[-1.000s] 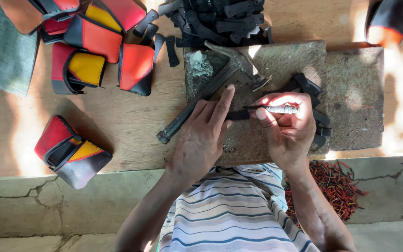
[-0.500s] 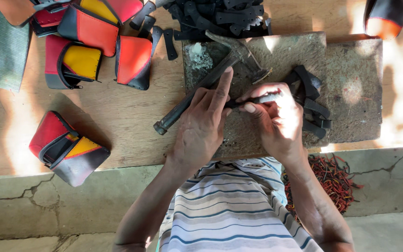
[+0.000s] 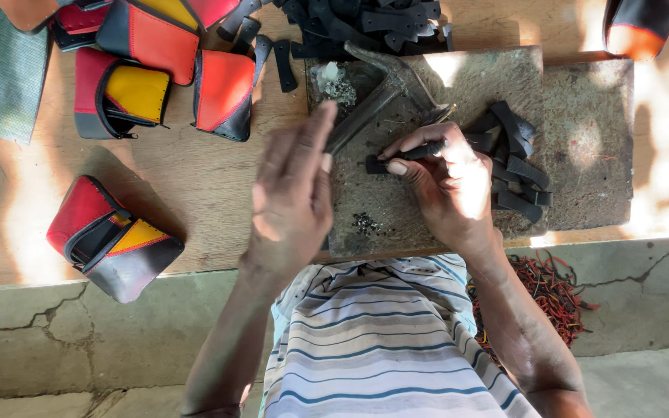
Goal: The person uses a hammer and a small metal punch to drive fasteners into small black leather pieces on a wooden workbench. The person repeatedly positions the punch and strikes it with the hammer, then repositions the leather piece to continue the process.
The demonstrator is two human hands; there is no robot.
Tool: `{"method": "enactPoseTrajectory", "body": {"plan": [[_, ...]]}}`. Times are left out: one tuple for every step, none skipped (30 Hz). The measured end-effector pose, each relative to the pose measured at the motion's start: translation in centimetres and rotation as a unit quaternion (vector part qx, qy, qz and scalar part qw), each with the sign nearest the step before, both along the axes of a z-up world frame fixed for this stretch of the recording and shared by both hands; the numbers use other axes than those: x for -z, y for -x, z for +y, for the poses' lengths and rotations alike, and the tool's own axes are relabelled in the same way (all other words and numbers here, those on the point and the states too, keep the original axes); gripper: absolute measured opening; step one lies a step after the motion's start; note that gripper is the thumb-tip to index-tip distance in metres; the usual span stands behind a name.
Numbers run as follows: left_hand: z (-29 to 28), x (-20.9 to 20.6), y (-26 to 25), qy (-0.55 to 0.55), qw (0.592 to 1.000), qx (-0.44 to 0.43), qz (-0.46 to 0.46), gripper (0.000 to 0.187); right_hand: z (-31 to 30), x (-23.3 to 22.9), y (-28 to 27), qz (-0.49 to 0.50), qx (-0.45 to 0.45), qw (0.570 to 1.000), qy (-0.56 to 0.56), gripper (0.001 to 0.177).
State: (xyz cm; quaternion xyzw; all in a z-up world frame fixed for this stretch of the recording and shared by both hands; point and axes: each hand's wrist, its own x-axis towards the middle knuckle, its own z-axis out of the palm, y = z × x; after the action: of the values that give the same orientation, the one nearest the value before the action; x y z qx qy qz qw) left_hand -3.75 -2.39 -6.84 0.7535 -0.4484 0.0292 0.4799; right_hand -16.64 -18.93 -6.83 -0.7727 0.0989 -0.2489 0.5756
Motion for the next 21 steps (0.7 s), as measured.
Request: {"method": "enactPoseTrajectory", "body": {"plan": [[0.5,-0.1,-0.6,0.013,1.000,-0.019,-0.014,0.051,0.0,-0.1,-0.1,0.004,0.003,1.000,0.005,0.024],[0.9,-0.1,-1.0,0.027,0.999,-0.037,-0.026,0.050,0.1,-0.1,-0.1,0.009,0.005,1.000,0.010,0.024],[1.3,-0.2,-1.3,0.015,0.999,-0.046,-0.011,0.050,0.1,-0.2,-0.1,0.014,0.008,1.000,0.015,0.023],[1.8,-0.4,-1.5,0.002,0.999,-0.054,0.006,0.050,0.1,-0.3,-0.1,0.018,0.012,0.999,0.031,0.023],[2.1,-0.4,-1.7,-0.011,0.998,-0.061,0.022,0.050,0.1,-0.3,-0.1,0.023,0.016,0.999,0.047,0.023],[2.3,-0.5,-1.7,-0.004,0.998,-0.059,0.030,0.051,0.1,-0.4,-0.2,0.027,0.020,0.997,0.063,0.023],[2.4,-0.6,-1.8,0.002,0.998,-0.057,0.037,0.052,0.1,-0.5,-0.2,0.026,0.020,0.997,0.063,0.023],[2.5,-0.7,-1.8,0.008,0.998,-0.055,0.044,0.053,0.1,-0.5,-0.2,0.026,0.019,0.998,0.062,0.023],[2.5,-0.7,-1.8,0.004,0.997,-0.052,0.050,0.054,0.1,-0.5,-0.3,0.026,0.019,0.998,0.060,0.023],[2.4,-0.7,-1.8,0.001,0.997,-0.050,0.056,0.055,0.2,-0.6,-0.3,0.033,0.023,0.997,0.072,0.023],[2.3,-0.7,-1.8,-0.002,0.997,-0.047,0.062,0.056,0.2,-0.7,-0.3,0.040,0.027,0.995,0.083,0.023],[2.3,-0.7,-1.8,0.001,0.997,-0.047,0.066,0.055,0.1,-0.8,-0.3,0.047,0.032,0.994,0.094,0.023],[2.2,-0.6,-1.8,0.003,0.996,-0.047,0.070,0.055,0.2,-0.9,-0.3,0.050,0.033,0.992,0.108,0.023],[2.1,-0.6,-1.8,0.006,0.996,-0.047,0.073,0.055,0.2,-1.0,-0.4,0.052,0.034,0.991,0.121,0.024],[2.1,-0.7,-1.9,0.008,0.997,-0.047,0.066,0.054,0.1,-1.2,-0.4,0.053,0.034,0.989,0.135,0.024],[2.1,-0.7,-1.9,0.010,0.997,-0.046,0.060,0.053,0.1,-1.3,-0.5,0.055,0.026,0.987,0.146,0.024],[2.1,-0.7,-1.9,0.011,0.997,-0.046,0.054,0.052,0.0,-1.5,-0.5,0.056,0.018,0.986,0.157,0.025],[2.1,-0.8,-2.0,0.007,0.997,-0.046,0.056,0.051,-0.1,-1.7,-0.6,0.056,0.011,0.984,0.169,0.025],[2.1,-0.8,-2.0,0.003,0.997,-0.046,0.059,0.050,-0.2,-1.9,-0.6,0.066,0.009,0.982,0.179,0.025],[2.1,-0.9,-2.1,-0.002,0.997,-0.047,0.061,0.048,-0.3,-2.0,-0.7,0.076,0.007,0.979,0.190,0.026],[2.1,-0.9,-2.1,-0.007,0.997,-0.042,0.066,0.048,-0.3,-2.2,-0.8,0.085,0.005,0.976,0.200,0.027]]}}
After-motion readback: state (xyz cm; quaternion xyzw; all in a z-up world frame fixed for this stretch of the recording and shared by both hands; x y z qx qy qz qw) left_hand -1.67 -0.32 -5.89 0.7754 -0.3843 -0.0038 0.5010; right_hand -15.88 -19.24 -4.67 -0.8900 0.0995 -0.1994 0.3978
